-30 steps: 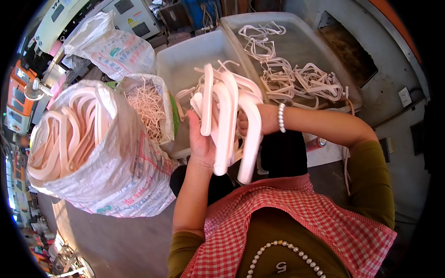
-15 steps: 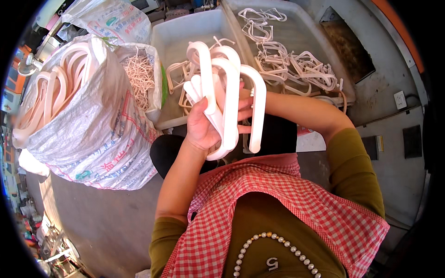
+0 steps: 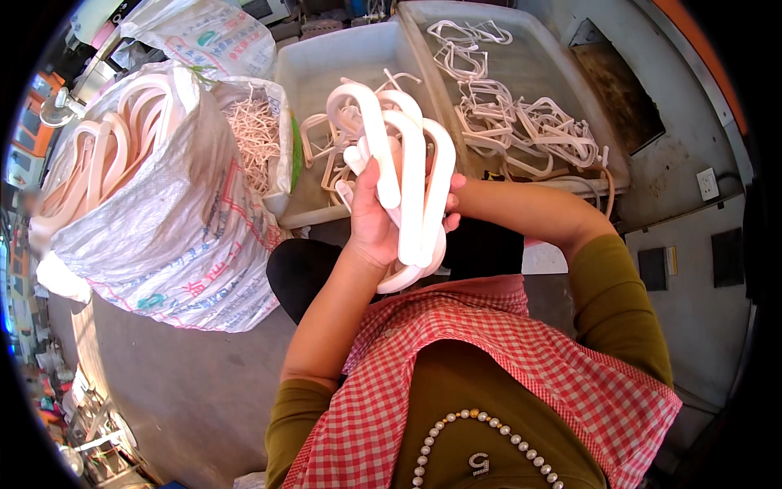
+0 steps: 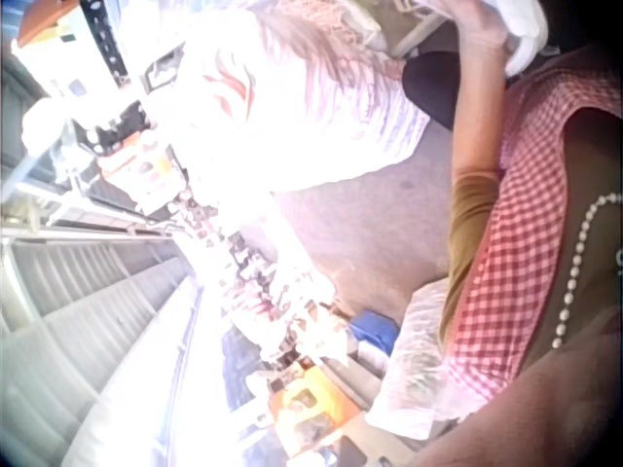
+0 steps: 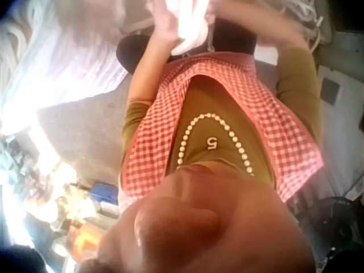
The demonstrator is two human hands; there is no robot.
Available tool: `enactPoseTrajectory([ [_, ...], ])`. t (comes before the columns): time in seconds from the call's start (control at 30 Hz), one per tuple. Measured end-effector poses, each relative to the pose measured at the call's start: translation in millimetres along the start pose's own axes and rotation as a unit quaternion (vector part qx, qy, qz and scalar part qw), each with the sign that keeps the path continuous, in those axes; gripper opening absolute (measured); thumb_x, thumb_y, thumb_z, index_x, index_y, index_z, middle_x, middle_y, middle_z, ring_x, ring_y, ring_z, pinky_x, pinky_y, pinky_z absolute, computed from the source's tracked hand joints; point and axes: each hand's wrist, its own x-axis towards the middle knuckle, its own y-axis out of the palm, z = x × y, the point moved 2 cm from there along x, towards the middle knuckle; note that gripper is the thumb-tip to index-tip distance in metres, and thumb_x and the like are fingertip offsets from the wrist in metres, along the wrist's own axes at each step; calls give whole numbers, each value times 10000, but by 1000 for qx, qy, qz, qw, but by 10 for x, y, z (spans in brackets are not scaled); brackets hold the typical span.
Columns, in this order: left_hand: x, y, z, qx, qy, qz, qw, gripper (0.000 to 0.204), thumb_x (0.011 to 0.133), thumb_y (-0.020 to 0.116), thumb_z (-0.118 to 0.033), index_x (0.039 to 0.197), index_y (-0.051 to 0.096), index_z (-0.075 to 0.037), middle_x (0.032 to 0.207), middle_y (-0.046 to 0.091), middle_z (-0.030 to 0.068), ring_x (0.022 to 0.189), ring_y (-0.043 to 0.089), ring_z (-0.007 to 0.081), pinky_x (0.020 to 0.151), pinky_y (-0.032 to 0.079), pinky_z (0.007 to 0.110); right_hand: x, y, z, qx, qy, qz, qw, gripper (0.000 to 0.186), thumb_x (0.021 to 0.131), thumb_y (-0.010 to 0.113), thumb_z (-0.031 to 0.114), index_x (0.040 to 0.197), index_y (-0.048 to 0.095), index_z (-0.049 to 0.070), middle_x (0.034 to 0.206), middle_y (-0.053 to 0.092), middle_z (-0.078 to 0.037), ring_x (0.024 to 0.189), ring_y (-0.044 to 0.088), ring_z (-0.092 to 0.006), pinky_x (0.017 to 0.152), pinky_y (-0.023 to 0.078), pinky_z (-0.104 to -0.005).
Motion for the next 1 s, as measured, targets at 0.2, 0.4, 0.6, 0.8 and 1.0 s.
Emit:
enactPoseTrajectory([
  [0.2, -67, 72, -23, 50, 20, 13, 998, 790, 797, 642, -502, 1374, 409, -16, 1277, 530, 250, 1041, 616, 331, 871, 530, 463, 46, 52, -17, 0, -2, 12, 1000, 709, 756, 669, 467, 1291, 489, 38, 1259, 567, -105, 1171, 540, -235, 1049, 399, -389],
  [0.4, -186, 256, -46, 102, 2, -37, 994, 638, 770, 662, -216, 1324, 441, 12, 1192, 589, 213, 947, 645, 278, 841, 544, 379, -49, 117, -38, -27, -5, 23, 999, 786, 731, 683, 513, 1314, 471, 32, 1283, 554, -108, 1189, 529, -242, 1055, 394, -392],
  [0.6, -388, 571, -110, 105, -6, 20, 994, 637, 794, 669, -163, 1361, 410, -33, 1213, 581, 201, 999, 627, 284, 870, 542, 381, -253, 204, -95, -57, -9, 40, 998, 863, 705, 697, 560, 1337, 452, 26, 1307, 541, -110, 1207, 519, -249, 1060, 390, -395],
  [0.8, -544, 1060, -87, 238, -1, -72, 969, 570, 802, 668, -87, 1323, 440, -50, 1143, 620, 140, 939, 658, 230, 826, 545, 354, -397, 316, -94, -89, -35, 73, 993, 940, 679, 711, 606, 1360, 434, 19, 1332, 529, -113, 1225, 509, -256, 1065, 385, -397],
  [1.0, -792, 1780, -298, 339, 39, -126, 931, 524, 803, 659, -53, 1286, 457, -20, 1111, 619, 128, 937, 643, 206, 853, 531, 350, -393, 454, 308, -120, -193, 134, 964, 1018, 654, 725, 652, 1383, 416, 13, 1356, 516, -115, 1243, 499, -263, 1071, 381, -400],
])
